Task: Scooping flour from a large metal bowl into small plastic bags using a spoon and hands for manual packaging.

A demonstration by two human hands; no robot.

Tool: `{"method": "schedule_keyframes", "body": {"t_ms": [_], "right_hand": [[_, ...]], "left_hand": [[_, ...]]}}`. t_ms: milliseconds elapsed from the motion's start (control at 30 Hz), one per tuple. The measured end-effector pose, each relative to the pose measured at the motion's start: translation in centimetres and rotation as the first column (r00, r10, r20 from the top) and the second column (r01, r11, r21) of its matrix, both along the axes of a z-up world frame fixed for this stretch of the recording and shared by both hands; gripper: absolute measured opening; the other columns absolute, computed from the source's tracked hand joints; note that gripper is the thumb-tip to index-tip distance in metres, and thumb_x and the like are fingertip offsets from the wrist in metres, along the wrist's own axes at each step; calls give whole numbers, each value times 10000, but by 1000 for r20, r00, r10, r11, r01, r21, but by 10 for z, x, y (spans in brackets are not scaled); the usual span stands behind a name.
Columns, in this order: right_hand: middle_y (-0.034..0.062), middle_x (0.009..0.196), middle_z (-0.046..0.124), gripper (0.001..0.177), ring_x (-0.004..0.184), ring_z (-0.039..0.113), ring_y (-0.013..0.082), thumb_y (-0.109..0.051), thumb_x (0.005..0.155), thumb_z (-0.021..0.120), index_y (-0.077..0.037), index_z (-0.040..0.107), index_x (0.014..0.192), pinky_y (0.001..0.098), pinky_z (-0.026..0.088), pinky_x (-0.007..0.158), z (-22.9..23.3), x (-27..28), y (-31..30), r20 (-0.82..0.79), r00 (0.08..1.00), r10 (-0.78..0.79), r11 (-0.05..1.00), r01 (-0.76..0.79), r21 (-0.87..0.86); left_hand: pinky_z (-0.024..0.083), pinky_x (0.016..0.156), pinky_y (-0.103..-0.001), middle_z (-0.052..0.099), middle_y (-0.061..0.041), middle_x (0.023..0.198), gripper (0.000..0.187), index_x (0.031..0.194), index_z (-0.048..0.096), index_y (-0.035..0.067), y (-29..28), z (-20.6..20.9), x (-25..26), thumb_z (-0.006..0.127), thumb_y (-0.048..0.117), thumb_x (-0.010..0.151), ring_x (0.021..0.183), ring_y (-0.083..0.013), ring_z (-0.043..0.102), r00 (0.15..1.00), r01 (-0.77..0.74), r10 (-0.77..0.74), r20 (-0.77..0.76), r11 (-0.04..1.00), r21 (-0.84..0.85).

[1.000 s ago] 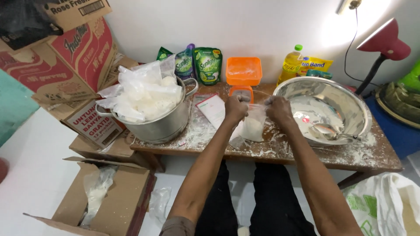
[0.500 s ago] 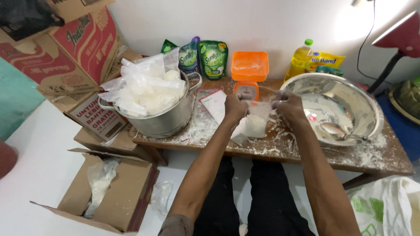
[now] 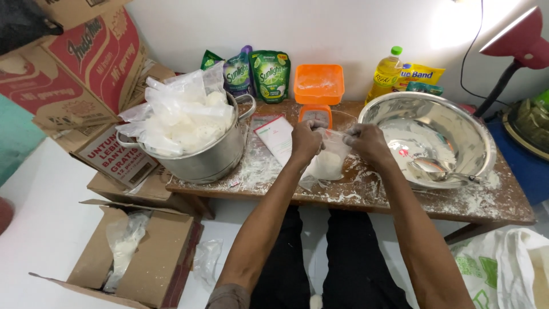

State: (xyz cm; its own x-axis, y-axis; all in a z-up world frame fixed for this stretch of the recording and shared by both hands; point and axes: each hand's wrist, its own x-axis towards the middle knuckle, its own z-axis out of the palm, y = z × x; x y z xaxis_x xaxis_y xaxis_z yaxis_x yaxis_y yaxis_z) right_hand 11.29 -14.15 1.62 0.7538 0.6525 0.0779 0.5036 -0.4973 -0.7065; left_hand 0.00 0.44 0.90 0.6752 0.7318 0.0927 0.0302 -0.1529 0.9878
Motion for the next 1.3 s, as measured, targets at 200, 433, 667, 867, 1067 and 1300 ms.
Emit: {"method": "schedule_keyframes", "body": {"t_ms": [200,433,667,867,1067,1300], "right_hand": [[106,935,767,254,934,735,326,-202,851,708,-254,817,1074,442,593,814,-9,11,6,61,992,-110,990,105,93],[198,1067,759,305,1067,705,384,-224,886,728,-128,783,1171,504,562,901,3,-5,10,49,998,-27,998,25,53],[80,1077,787,262,1123,703,348,-297,903,676,-240,789,1133,492,522,1015,-7,55,28,314,949,-21,979,84,-188],[267,1091,551,337,778,651,401,17,723,734,55,649,1047,494,532,636,28,14,-27,419,902,100,898,-264,352],[96,1565,418,539,1401,444,389,-284,801,797,-284,696,1331,484,450,1043,57,-20,-31,420,831,364,848,-109,-519],[40,1299,636,144,1320,566,371,-294,936,691,-230,793,1015,514,495,1014,26,12,-27,401,838,370,909,-236,-344]], "left_hand": [[466,347,-287,613,-165,485,236,1036,725,-35,-5,10,-13,582,24,858,340,-195,580,1000,-2,2,-29,1000,1],[431,330,-266,602,-178,485,215,1019,712,-77,-16,14,-9,579,-7,865,320,-178,550,997,29,-24,69,997,-65],[432,310,-287,605,-190,477,202,987,712,-82,-2,-5,6,610,-2,832,319,-196,565,997,29,-26,79,999,-36],[440,318,-288,627,-186,505,288,1098,686,-109,-5,12,-5,600,-43,831,322,-189,568,998,46,-44,37,997,-67],[491,393,-293,629,-166,482,328,1089,726,-40,0,4,2,587,-50,792,375,-212,631,993,115,-112,-48,991,67],[582,869,-483,761,-179,827,304,1106,770,67,22,11,-10,671,125,825,927,-389,748,985,110,-74,-153,964,240]]}}
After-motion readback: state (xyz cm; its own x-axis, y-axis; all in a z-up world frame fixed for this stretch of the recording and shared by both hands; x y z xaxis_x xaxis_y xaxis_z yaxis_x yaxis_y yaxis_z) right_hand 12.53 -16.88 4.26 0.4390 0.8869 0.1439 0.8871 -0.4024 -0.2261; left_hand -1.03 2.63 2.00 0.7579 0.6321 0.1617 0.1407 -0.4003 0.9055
